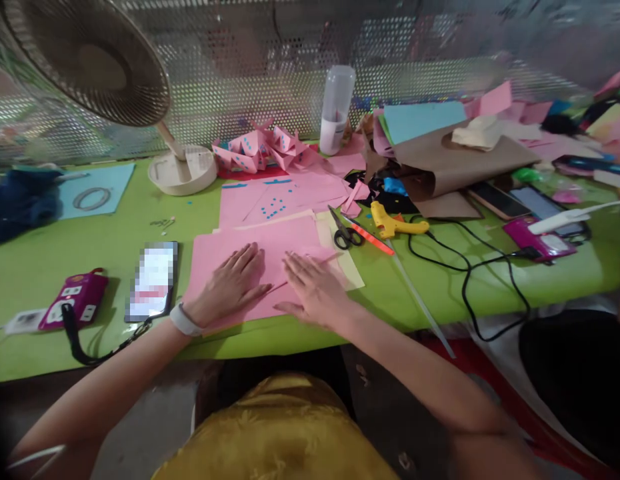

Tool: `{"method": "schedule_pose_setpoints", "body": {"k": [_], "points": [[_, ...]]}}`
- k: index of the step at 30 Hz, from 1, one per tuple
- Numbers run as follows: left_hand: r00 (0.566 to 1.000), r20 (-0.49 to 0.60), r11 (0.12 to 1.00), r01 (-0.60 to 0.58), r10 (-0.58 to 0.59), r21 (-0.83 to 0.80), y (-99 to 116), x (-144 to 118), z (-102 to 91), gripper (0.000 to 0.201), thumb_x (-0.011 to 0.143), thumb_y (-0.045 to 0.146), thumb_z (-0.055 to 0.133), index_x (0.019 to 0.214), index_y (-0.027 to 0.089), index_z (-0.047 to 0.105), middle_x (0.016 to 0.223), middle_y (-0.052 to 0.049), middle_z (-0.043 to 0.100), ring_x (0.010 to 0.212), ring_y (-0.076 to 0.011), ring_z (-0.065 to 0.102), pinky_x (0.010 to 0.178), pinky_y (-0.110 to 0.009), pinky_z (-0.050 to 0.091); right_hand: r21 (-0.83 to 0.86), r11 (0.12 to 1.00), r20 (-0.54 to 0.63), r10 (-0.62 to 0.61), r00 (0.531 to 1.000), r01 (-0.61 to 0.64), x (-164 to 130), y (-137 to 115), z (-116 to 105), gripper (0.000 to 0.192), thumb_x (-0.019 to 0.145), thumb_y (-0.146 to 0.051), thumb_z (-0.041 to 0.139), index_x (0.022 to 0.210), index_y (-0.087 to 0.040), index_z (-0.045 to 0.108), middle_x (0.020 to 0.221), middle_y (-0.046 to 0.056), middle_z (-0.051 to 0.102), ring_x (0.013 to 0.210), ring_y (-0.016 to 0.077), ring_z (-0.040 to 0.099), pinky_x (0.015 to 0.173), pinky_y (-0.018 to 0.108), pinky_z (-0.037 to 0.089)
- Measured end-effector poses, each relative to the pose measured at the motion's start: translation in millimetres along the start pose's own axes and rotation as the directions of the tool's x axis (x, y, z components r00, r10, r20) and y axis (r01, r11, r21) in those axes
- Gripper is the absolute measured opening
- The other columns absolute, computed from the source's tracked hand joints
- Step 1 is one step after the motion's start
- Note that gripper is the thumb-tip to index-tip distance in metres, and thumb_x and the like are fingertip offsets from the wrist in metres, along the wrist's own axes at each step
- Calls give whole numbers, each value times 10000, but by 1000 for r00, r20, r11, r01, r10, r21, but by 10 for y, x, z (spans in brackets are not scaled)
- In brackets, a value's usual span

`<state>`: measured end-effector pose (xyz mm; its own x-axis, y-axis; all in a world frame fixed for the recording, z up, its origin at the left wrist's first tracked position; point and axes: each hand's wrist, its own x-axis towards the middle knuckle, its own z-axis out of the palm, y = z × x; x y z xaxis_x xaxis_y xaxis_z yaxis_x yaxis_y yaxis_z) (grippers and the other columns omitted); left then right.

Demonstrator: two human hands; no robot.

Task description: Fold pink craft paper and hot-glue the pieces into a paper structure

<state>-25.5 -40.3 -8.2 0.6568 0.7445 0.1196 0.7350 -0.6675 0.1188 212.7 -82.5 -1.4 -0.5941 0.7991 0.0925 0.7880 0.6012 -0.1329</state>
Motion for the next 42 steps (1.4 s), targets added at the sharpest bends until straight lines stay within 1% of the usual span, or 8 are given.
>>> {"method": "schedule_pose_setpoints", "body": {"k": [4, 11, 20, 25, 29, 32, 35, 42], "points": [[1000, -15, 1000, 1, -1, 4, 0, -3, 13, 767, 934, 652, 301, 1439, 79, 372, 1526, -215, 353, 1443, -309, 280, 1159, -503, 267, 22, 993, 48, -120, 992, 119, 71, -183, 125, 902, 924, -687, 276, 1476, 26, 313, 1560, 219, 232, 1465, 300, 221, 1208, 464, 218], [999, -20, 999, -43, 44, 21, -66, -84, 33, 755, 943, 639, 295, 1507, 137, 278, 1576, -166, 275, 1476, -284, 189, 1176, -486, 216, 45, 999, 38, 10, 999, -12, -134, 183, 154, 887, 923, -686, 290, 1502, -15, 279, 1565, 209, 235, 1473, 275, 199, 1209, 458, 225], [1000, -24, 983, -6, 10, 181, -194, -659, -173, 687, 957, 556, 389, 1532, 215, 230, 1597, -109, 237, 1487, -275, 136, 1200, -512, 135, 51, 998, 15, 30, 999, -30, -173, 234, 180, 897, 918, -692, 290, 1523, -33, 229, 1577, 196, 225, 1477, 275, 187, 1213, 451, 218], [998, -63, 989, 7, 2, 146, 169, -491, -286, 683, 981, 545, 305, 1524, 137, 232, 1598, -134, 213, 1489, -241, 126, 1214, -477, 101, 44, 998, 21, 33, 999, -34, -168, 255, 213, 896, 919, -691, 278, 1519, -26, 238, 1577, 201, 227, 1477, 277, 187, 1209, 445, 226], [997, -27, 997, -66, 67, 32, 557, -135, -73, 926, 872, 758, 251, 1504, 81, 267, 1586, -168, 214, 1483, -258, 161, 1211, -462, 109, 32, 999, -3, 4, 1000, -4, -172, 278, 247, 866, 931, -669, 274, 1524, -38, 229, 1570, 207, 247, 1473, 282, 202, 1197, 466, 248], [1000, 7, 1000, -14, 14, -11, 651, -92, 121, 1021, 822, 814, 226, 1489, 43, 288, 1567, -205, 245, 1472, -280, 199, 1202, -458, 140, 19, 1000, -28, 3, 1000, -2, -179, 271, 247, 853, 937, -655, 289, 1515, -29, 251, 1559, 219, 270, 1466, 283, 225, 1196, 458, 255], [1000, -2, 1000, 3, -3, -16, 603, -302, 160, 1046, 817, 817, 241, 1503, 26, 236, 1577, -207, 209, 1479, -283, 158, 1204, -450, 131, 20, 1000, -35, 1, 999, 0, -178, 250, 235, 846, 940, -649, 293, 1508, -22, 264, 1555, 221, 279, 1465, 283, 229, 1193, 456, 264], [1000, -7, 998, 15, -14, 53, 410, -1091, -110, 1006, 847, 753, 365, 1553, 119, 31, 1591, -165, 206, 1482, -265, 152, 1200, -440, 185, 55, 998, -22, -14, 1000, 16, -202, 316, 214, 846, 931, -655, 324, 1538, -78, 203, 1568, 191, 260, 1463, 283, 232, 1191, 478, 268]]}}
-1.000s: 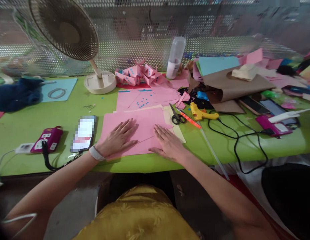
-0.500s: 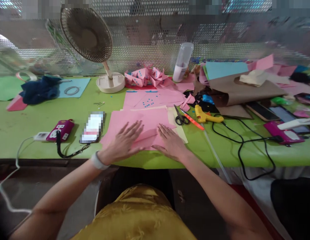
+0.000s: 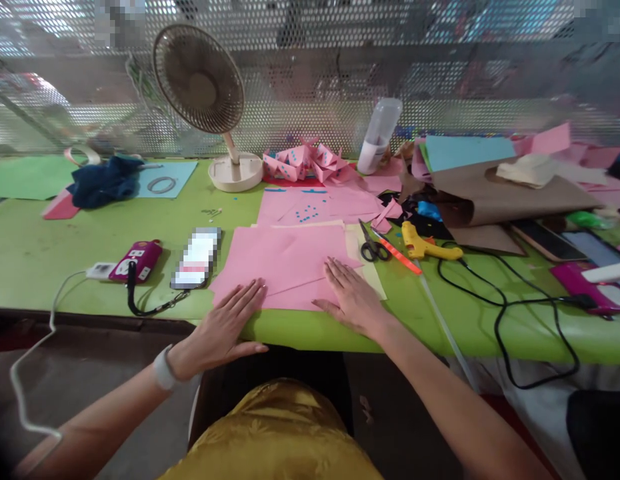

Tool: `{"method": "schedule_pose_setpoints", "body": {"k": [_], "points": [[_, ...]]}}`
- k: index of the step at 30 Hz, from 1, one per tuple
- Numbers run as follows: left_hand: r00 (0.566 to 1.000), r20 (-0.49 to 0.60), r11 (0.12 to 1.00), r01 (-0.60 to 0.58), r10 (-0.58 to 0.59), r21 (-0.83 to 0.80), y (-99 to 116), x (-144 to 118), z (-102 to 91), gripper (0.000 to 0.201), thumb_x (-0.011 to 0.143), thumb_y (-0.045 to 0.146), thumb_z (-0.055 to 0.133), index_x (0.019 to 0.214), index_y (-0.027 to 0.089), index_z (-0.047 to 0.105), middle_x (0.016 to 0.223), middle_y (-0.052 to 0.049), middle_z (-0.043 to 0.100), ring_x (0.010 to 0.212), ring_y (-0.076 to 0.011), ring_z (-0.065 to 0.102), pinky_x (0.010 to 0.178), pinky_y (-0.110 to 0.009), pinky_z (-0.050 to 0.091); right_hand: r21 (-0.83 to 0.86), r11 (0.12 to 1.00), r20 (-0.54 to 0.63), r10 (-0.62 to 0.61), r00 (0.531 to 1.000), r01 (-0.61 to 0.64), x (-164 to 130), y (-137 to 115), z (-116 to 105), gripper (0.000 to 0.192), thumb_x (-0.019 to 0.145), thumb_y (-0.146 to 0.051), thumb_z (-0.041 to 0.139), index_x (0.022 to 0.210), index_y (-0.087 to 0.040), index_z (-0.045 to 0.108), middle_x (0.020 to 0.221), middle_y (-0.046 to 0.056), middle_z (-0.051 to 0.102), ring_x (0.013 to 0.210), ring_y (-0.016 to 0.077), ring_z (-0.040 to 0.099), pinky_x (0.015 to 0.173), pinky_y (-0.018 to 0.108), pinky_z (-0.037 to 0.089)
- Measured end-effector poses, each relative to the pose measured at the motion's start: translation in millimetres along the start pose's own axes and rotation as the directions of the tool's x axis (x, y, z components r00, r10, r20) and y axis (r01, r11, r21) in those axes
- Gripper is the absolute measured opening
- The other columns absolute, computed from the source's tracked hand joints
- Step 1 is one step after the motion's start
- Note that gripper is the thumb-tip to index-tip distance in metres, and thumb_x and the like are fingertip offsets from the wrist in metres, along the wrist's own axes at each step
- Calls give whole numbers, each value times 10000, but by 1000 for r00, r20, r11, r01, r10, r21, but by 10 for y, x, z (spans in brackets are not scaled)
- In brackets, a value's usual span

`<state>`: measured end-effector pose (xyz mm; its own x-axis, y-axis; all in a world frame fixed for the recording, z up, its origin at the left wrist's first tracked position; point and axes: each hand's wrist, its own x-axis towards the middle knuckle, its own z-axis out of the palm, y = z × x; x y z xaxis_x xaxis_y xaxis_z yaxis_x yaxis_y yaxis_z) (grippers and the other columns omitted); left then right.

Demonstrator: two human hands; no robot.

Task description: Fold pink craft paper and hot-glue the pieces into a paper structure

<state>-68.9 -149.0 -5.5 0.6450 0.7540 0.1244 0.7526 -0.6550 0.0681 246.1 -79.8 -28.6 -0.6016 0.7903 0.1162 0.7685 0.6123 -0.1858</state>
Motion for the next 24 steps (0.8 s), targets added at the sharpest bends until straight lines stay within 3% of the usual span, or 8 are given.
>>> {"method": "schedule_pose_setpoints", "body": {"k": [5, 7, 9, 11, 14, 19, 22, 24], "points": [[1000, 4, 999, 0, -1, 45, -62, -231, -47, 1020, 853, 738, 383, 1550, 111, -19, 1585, -160, 232, 1468, -280, 208, 1192, -445, 205, -2, 999, 30, 38, 999, -38, 156, -187, -83, 835, 932, -661, 306, 1528, -79, 249, 1564, 192, 266, 1463, 290, 232, 1193, 491, 251], [1000, 4, 999, 3, -3, 53, -67, -238, -36, 1025, 853, 742, 371, 1547, 94, -16, 1582, -167, 232, 1465, -289, 217, 1190, -453, 204, 26, 997, 47, -74, 996, 72, 337, -394, -83, 844, 929, -663, 317, 1530, -77, 235, 1586, 174, 202, 1483, 276, 161, 1211, 486, 196], [1000, 12, 998, 4, -5, 59, -70, -233, -28, 1029, 853, 748, 355, 1546, 81, -9, 1579, -174, 234, 1462, -295, 225, 1187, -454, 204, 95, 966, 89, -251, 964, 242, 539, -581, -52, 848, 924, -671, 324, 1543, -105, 195, 1604, 140, 144, 1494, 245, 107, 1221, 460, 169], [1000, 13, 998, 1, -2, 69, -77, -231, -25, 1038, 848, 758, 344, 1545, 72, -3, 1573, -180, 245, 1458, -299, 235, 1181, -450, 211, 144, 945, 141, -312, 939, 293, 696, -657, -9, 846, 918, -689, 306, 1542, -127, 204, 1607, 126, 134, 1496, 245, 94, 1220, 474, 155], [1000, 0, 997, -11, 11, 81, -95, -236, -26, 1056, 836, 773, 341, 1545, 65, 5, 1566, -182, 261, 1456, -297, 244, 1178, -436, 215, 149, 971, 184, -215, 959, 189, 744, -487, 26, 829, 918, -690, 307, 1541, -150, 217, 1609, 129, 111, 1496, 262, 79, 1215, 504, 143], [999, -22, 997, -24, 26, 72, -131, -237, 2, 1031, 846, 768, 324, 1548, 71, 33, 1564, -167, 276, 1455, -284, 254, 1177, -427, 224, 86, 996, 128, -22, 992, 11, 518, 109, -7, 733, 951, -628, 319, 1551, -228, 183, 1618, 83, 114, 1495, 242, 75, 1212, 501, 166], [999, -40, 996, -30, 33, 80, -142, -237, 29, 1018, 857, 754, 326, 1544, 50, 61, 1562, -175, 280, 1455, -291, 252, 1176, -436, 228, 61, 996, 71, 63, 995, -67, 534, 275, -65, 710, 945, -616, 360, 1525, -214, 285, 1602, 98, 220, 1483, 263, 163, 1198, 499, 225], [998, -50, 996, -32, 36, 82, -146, -241, 38, 1004, 864, 746, 322, 1544, 51, 73, 1560, -172, 288, 1455, -290, 253, 1174, -436, 237, 72, 991, 3, 114, 993, -114, 678, 264, -114, 654, 942, -577, 408, 1478, -202, 388, 1553, 116, 346, 1445, 272, 295, 1169, 476, 305]]}}
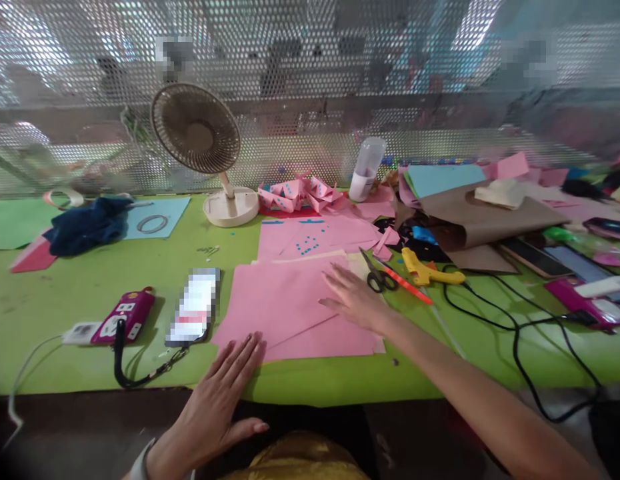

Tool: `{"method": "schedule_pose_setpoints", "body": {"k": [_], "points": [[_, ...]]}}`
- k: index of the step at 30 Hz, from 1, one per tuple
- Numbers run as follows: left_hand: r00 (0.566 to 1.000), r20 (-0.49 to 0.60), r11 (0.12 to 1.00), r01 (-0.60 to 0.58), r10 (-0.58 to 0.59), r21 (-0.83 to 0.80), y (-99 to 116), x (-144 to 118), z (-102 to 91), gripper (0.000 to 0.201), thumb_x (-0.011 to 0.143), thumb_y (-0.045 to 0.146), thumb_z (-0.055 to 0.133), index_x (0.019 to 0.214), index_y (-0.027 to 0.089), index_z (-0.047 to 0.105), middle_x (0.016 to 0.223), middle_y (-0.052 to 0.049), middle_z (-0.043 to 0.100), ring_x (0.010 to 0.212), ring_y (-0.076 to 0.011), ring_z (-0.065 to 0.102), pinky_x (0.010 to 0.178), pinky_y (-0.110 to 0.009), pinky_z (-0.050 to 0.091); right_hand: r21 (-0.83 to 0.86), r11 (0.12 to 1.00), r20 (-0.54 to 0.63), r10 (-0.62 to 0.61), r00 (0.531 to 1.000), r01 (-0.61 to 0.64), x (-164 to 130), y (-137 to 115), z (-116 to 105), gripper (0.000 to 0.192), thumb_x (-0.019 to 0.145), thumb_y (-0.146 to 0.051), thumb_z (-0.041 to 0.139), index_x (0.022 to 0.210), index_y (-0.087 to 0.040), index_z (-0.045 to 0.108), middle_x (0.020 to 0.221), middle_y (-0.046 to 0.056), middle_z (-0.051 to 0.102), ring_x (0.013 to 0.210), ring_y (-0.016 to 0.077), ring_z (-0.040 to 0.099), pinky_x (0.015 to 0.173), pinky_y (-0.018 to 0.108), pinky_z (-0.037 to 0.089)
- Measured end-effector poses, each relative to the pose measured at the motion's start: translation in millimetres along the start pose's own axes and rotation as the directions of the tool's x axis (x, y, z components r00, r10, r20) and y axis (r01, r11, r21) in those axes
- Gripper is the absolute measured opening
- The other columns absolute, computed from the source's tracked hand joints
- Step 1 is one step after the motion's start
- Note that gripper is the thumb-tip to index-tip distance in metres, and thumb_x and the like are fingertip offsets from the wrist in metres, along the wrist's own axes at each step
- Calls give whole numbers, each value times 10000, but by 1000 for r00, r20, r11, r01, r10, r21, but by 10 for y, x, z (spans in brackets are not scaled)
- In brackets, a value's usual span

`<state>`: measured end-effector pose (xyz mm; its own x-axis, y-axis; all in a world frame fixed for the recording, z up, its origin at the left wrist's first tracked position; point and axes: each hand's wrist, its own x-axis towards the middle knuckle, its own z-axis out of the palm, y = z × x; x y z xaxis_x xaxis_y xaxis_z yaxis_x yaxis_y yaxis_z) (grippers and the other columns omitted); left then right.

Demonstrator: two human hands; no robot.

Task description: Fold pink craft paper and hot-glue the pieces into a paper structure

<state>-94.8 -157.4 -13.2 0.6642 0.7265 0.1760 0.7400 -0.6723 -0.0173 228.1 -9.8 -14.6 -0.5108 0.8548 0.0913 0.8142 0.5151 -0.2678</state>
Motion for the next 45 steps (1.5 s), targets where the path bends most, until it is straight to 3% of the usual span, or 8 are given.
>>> {"method": "schedule_pose_setpoints", "body": {"k": [4, 12, 18, 25, 31, 38, 42, 45], "points": [[1000, -4, 999, -6, 7, 35, -1, -6, -3, 977, 876, 735, 307, 1543, 53, 96, 1554, -171, 295, 1456, -281, 252, 1168, -431, 250, 52, 996, -112, 83, 990, -78, 406, -228, -60, 534, 882, -484, 568, 1338, -207, 534, 1329, 129, 581, 1261, 281, 531, 1050, 455, 448], [999, -25, 997, -18, 20, 77, 6, 8, -6, 959, 882, 719, 334, 1537, 49, 126, 1553, -163, 307, 1454, -268, 262, 1178, -412, 214, 38, 986, 73, 156, 985, -159, 696, -433, -115, 526, 747, -413, 740, 1176, -153, 582, 1150, 151, 641, 1019, 289, 640, 856, 394, 512], [1000, -11, 999, 3, -2, 37, 20, 8, -25, 943, 892, 693, 356, 1547, 75, 75, 1563, -158, 291, 1450, -279, 268, 1166, -424, 252, 41, 994, 46, 98, 994, -100, 732, -417, -94, 507, 699, -425, 774, 1096, -162, 600, 1219, 147, 569, 1137, 300, 568, 893, 377, 481], [1000, 3, 999, 11, -11, 32, 32, 10, -33, 935, 900, 679, 359, 1550, 89, 38, 1565, -162, 283, 1448, -282, 272, 1160, -435, 260, 61, 983, 108, 167, 980, -174, 810, -424, -116, 468, 682, -442, 774, 1033, -187, 600, 1043, 98, 662, 925, 260, 647, 773, 343, 490], [1000, 13, 999, 11, -11, 52, 32, 7, -24, 932, 905, 670, 360, 1548, 77, 40, 1568, -170, 270, 1450, -288, 267, 1160, -438, 255, 46, 991, 87, 124, 988, -129, 950, -444, -48, 446, 698, -394, 757, 1051, -171, 601, 1162, 132, 629, 1079, 275, 594, 878, 339, 456], [1000, 17, 999, 10, -10, 35, 25, -7, -17, 919, 901, 679, 357, 1554, 106, 54, 1579, -149, 251, 1457, -286, 247, 1171, -440, 234, 117, 973, 157, 179, 971, -198, 928, -373, -63, 494, 673, -411, 764, 1076, -173, 607, 1060, 104, 683, 911, 240, 640, 710, 286, 444], [1000, 26, 999, 10, -11, 34, 18, -5, -16, 937, 883, 694, 385, 1554, 113, 84, 1587, -151, 226, 1464, -299, 221, 1175, -445, 225, 176, 969, 207, 136, 969, -174, 883, -308, -114, 276, 675, -400, 740, 823, -196, 628, 797, 17, 674, 697, 174, 590, 586, 252, 358], [999, 28, 1000, 16, -17, 12, 12, 2, -21, 943, 873, 698, 407, 1555, 127, 94, 1589, -151, 222, 1466, -303, 210, 1177, -449, 224, 295, 948, 213, 57, 975, -120, 861, -244, -115, 271, 660, -373, 723, 615, -187, 531, 616, -27, 556, 590, 131, 481, 546, 250, 283]]}}
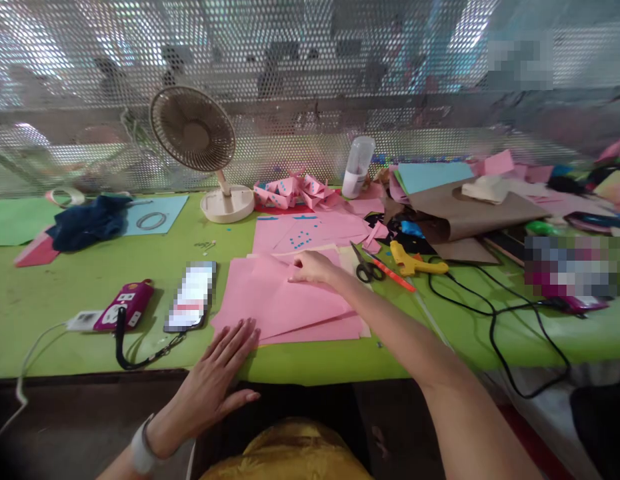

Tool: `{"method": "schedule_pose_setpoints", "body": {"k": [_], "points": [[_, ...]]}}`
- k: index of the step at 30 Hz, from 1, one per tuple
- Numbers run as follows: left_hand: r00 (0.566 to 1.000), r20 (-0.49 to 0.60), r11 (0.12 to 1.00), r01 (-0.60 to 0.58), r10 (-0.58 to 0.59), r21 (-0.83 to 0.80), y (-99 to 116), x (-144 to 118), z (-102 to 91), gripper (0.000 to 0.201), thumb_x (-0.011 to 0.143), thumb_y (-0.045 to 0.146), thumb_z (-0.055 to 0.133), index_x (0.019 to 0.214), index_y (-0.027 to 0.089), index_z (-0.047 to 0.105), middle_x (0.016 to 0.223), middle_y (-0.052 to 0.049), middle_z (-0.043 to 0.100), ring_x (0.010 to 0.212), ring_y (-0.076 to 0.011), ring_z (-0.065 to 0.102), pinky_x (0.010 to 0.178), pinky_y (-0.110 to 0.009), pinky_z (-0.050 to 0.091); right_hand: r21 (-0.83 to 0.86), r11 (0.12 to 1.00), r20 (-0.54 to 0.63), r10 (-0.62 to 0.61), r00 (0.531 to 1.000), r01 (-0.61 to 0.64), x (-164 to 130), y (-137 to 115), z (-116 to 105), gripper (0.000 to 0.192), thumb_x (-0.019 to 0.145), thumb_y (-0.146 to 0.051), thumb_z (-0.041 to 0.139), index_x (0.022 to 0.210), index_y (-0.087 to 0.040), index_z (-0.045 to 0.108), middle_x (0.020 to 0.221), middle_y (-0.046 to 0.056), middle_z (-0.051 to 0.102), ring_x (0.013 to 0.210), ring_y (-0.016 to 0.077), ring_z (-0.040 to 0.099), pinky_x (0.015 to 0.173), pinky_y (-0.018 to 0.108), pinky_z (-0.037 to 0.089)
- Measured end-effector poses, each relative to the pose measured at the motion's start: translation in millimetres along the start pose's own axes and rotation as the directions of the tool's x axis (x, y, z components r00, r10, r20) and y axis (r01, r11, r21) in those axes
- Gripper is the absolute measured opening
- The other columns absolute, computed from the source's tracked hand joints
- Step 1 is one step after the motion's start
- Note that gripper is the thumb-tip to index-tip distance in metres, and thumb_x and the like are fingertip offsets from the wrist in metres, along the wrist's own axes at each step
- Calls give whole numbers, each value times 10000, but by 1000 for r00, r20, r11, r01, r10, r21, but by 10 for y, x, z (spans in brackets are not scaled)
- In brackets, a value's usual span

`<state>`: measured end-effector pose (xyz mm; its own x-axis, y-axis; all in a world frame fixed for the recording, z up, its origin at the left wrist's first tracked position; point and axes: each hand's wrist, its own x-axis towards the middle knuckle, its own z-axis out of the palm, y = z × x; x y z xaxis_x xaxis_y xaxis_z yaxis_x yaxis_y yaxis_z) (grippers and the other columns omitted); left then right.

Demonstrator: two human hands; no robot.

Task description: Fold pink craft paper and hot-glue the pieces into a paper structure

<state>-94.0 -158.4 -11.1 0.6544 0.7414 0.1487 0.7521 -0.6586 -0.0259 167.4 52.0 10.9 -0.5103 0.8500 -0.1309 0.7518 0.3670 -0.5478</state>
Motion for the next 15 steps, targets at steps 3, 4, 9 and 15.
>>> {"method": "schedule_pose_setpoints", "body": {"k": [3, 4, 9, 15], "points": [[999, -25, 998, 21, -23, -59, -19, 15, -33, 913, 880, 664, 447, 1558, 165, 94, 1593, -138, 224, 1472, -302, 193, 1178, -462, 234, 172, 984, -52, -30, 998, 39, -33, 61, -24, 282, 620, -330, 736, 619, -184, 495, 618, -45, 498, 594, 110, 434, 555, 244, 291], [998, -45, 995, 44, -48, -87, -31, 25, -52, 893, 889, 634, 465, 1559, 177, 89, 1596, -136, 220, 1475, -302, 184, 1178, -471, 236, 240, 970, -58, -24, 998, 37, -55, 72, -38, 289, 606, -326, 744, 634, -185, 493, 623, -51, 484, 593, 105, 428, 559, 242, 303], [898, -279, 908, 236, -339, -346, -148, 142, -145, 874, 916, 405, 569, 1558, 257, -4, 1631, -118, 78, 1491, -308, 94, 1187, -531, 201, 547, 834, -158, 18, 987, 72, -297, -23, -226, 373, 609, -361, 766, 864, -169, 573, 698, -38, 568, 641, 122, 523, 610, 255, 403], [687, -181, 382, 152, -704, -912, -386, 474, -171, 1043, 818, 437, 702, 1528, 373, -59, 1607, -143, 189, 1475, -290, 178, 1135, -533, 318, 624, 715, -391, -63, 918, 315, -699, -349, -599, 351, 677, -386, 790, 914, -174, 641, 890, 29, 689, 792, 161, 641, 737, 312, 512]]}}
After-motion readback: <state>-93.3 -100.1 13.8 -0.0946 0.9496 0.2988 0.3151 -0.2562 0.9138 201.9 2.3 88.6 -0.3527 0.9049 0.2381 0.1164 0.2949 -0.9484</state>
